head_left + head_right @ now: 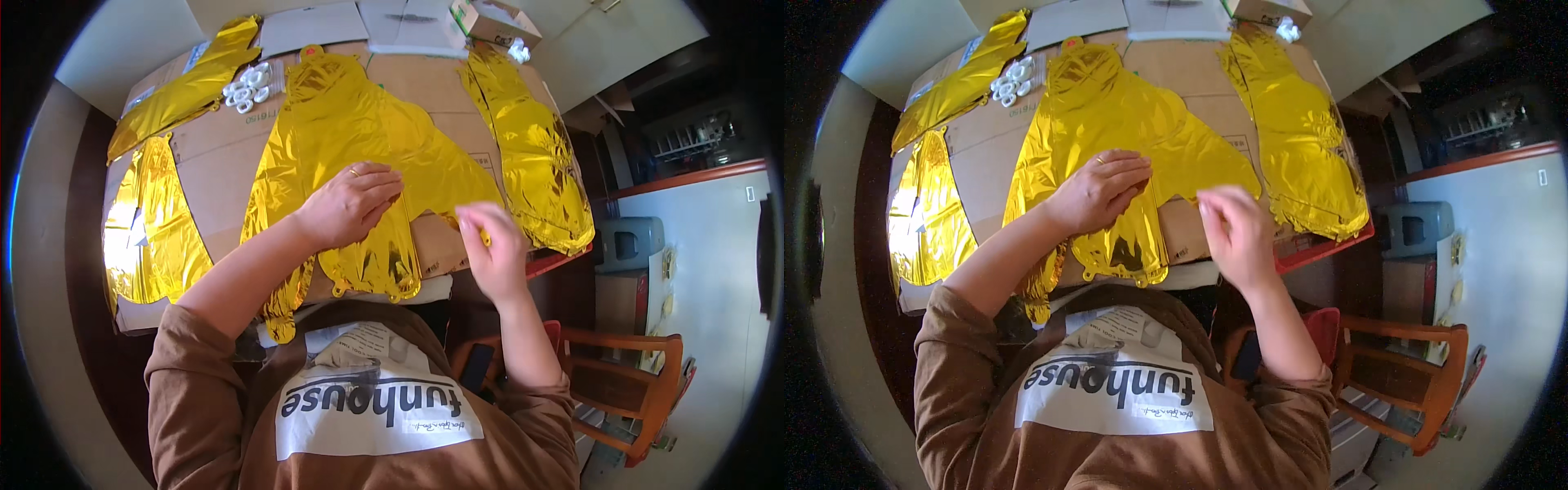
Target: Folding gold foil balloons and placing them into clear plastic packaging sleeves on a cardboard workbench.
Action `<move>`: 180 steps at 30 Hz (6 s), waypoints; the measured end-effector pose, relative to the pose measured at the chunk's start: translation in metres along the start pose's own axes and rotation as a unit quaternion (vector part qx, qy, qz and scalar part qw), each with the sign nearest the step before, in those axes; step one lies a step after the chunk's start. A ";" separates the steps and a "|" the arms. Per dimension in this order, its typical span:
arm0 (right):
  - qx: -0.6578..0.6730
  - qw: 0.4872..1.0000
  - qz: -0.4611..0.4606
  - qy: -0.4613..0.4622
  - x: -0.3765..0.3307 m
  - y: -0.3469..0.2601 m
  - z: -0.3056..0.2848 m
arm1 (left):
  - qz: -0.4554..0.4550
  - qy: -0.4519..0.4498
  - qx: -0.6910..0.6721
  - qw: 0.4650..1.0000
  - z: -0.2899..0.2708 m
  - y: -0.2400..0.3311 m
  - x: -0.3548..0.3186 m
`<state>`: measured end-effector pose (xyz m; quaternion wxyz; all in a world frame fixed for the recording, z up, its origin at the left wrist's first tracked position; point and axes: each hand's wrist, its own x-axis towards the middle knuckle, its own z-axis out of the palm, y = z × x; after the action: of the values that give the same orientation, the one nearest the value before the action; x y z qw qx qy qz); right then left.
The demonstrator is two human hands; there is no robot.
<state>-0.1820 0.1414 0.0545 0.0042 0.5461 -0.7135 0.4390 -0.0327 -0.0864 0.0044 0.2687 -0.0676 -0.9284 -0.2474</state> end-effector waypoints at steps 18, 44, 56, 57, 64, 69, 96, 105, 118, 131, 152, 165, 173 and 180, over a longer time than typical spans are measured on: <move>-0.190 0.948 0.195 -0.166 0.171 0.043 0.073 | -0.011 0.010 -0.057 0.998 0.003 -0.010 -0.006; -0.112 0.959 -0.196 -0.171 0.114 0.072 0.096 | -0.029 -0.017 -0.055 0.998 -0.002 -0.006 -0.005; -0.110 0.961 -0.202 -0.151 0.113 0.079 0.100 | -0.094 0.036 0.036 0.994 -0.037 -0.047 0.044; -0.100 0.964 -0.187 -0.158 0.115 0.076 0.100 | -0.057 0.033 0.076 0.995 -0.030 -0.062 0.047; -0.061 0.974 -0.153 -0.155 0.111 0.071 0.093 | -0.038 0.024 0.115 0.992 -0.013 -0.087 0.036; -0.157 0.940 -0.241 -0.186 0.094 0.063 0.075 | -0.047 0.026 0.116 0.992 -0.008 -0.087 0.034; -0.058 0.970 -0.158 -0.174 0.054 0.053 0.040 | -0.243 0.076 0.051 0.966 -0.080 -0.011 -0.071; -0.149 0.952 -0.212 -0.161 0.039 0.050 0.040 | -0.180 -0.033 0.135 0.974 -0.085 0.007 -0.102; -0.163 0.946 -0.212 -0.184 0.050 0.047 0.043 | -0.177 -0.024 0.151 0.972 -0.087 0.009 -0.105; -0.153 0.950 -0.215 -0.167 0.043 0.045 0.045 | -0.198 0.022 0.191 0.961 -0.095 0.014 -0.101; -0.051 0.985 -0.132 -0.096 0.031 0.047 0.018 | -0.087 -0.050 0.062 0.993 -0.037 0.004 -0.030; -0.194 0.976 0.012 -0.096 0.001 0.036 -0.016 | -0.096 -0.131 0.144 0.976 -0.017 0.013 0.003; -0.294 0.947 0.129 -0.018 -0.055 0.025 -0.016 | -0.104 -0.108 0.123 0.981 -0.011 0.011 -0.002; -0.306 0.943 0.132 0.004 -0.064 0.019 -0.015 | -0.113 -0.107 0.124 0.980 -0.010 0.013 -0.002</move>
<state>-0.1781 0.2008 0.0215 0.1158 0.4180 -0.8789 0.1986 -0.0228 -0.0798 0.0160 0.1446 0.0454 -0.9769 -0.1507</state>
